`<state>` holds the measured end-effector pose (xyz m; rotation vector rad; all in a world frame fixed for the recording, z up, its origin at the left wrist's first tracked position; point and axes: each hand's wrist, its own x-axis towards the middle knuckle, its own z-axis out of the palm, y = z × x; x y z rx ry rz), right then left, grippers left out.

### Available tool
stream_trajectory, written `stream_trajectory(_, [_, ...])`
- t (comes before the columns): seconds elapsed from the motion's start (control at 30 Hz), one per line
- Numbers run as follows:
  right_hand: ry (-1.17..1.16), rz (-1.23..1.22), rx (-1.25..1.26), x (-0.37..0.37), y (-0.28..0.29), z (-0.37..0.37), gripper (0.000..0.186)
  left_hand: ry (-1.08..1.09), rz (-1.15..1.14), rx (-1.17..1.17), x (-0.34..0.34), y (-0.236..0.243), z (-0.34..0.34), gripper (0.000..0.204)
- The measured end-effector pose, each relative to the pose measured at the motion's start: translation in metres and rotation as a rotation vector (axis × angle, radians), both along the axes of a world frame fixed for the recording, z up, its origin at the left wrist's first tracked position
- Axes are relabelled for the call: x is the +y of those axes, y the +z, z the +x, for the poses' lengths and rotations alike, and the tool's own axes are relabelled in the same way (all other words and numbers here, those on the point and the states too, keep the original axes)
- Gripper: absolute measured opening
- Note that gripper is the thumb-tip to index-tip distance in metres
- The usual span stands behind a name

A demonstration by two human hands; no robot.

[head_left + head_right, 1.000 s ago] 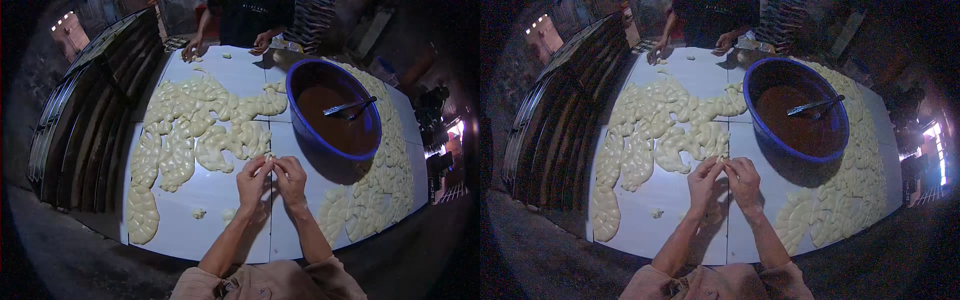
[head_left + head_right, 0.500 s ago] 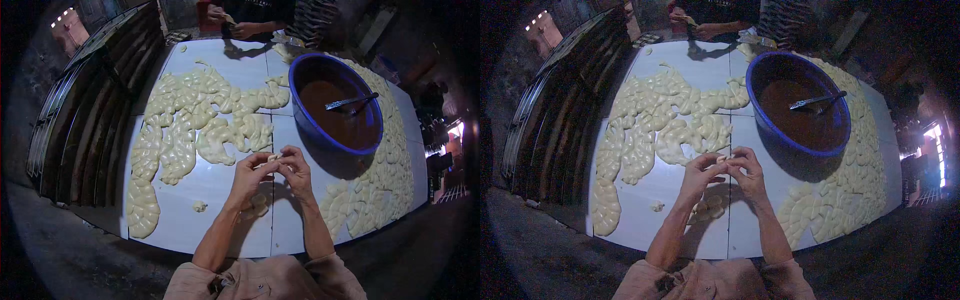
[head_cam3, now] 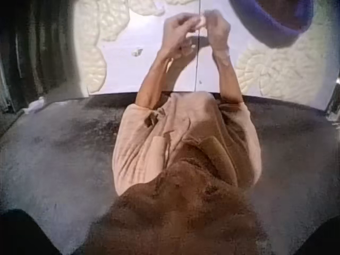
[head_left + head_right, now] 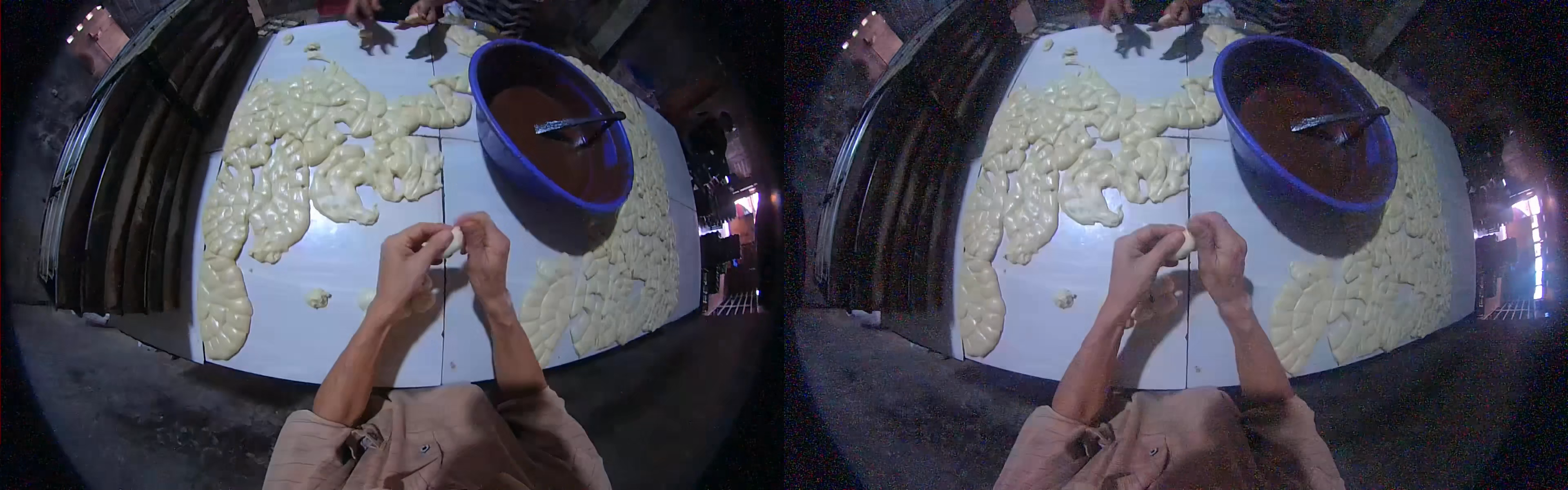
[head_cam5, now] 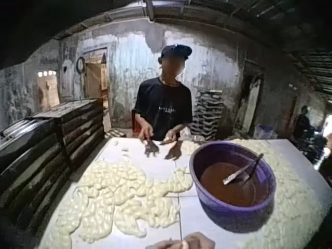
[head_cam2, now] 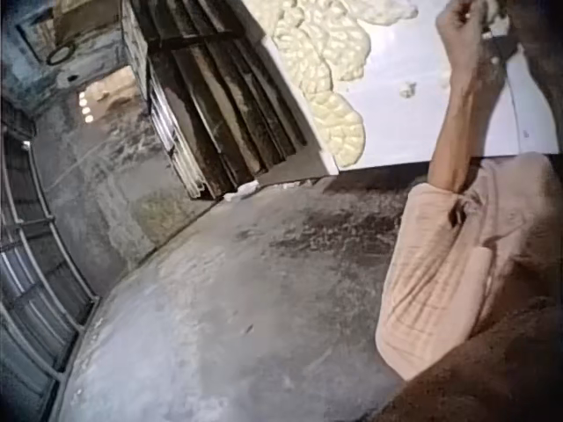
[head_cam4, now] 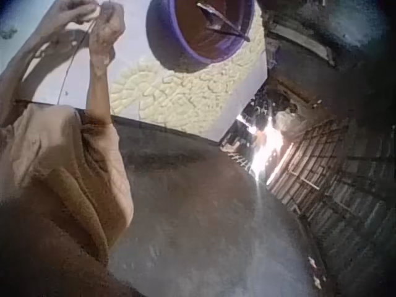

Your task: The person dips dough pieces into chocolate filling, shapes the dough into rolls by hand, and arranges the dough rolls inside baking tins.

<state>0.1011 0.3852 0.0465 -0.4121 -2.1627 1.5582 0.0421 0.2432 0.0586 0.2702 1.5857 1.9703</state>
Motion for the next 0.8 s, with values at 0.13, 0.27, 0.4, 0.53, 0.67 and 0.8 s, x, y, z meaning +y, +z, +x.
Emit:
stream_trajectory(0.13, [0.281, 0.228, 0.112, -0.004, 0.028, 0.027, 0.031, 0.016, -0.061, 0.015, -0.015, 0.007, 0.007, 0.033])
stream_trajectory(0.27, [0.176, -0.413, -0.306, 0.012, 0.022, 0.052, 0.029, -0.134, -0.428, 0.266, -0.034, 0.002, 0.011, 0.047])
stream_trajectory(0.4, [0.203, -0.659, -0.398, 0.011, -0.003, 0.063, 0.025, -0.349, -0.585, 0.795, -0.055, -0.007, 0.017, 0.055])
stream_trajectory(0.53, [0.359, -0.064, -0.512, -0.003, -0.013, 0.058, 0.022, -0.400, -0.756, 0.933, -0.050, -0.022, 0.032, 0.049])
stream_trajectory(0.67, [0.329, 0.236, -0.340, -0.004, -0.005, 0.058, 0.020, -0.409, -0.683, 0.938, -0.052, -0.030, 0.031, 0.055])
stream_trajectory(0.8, [0.384, 0.427, -0.358, -0.013, -0.009, 0.055, 0.019, -0.395, -0.745, 0.959, -0.048, -0.033, 0.035, 0.080])
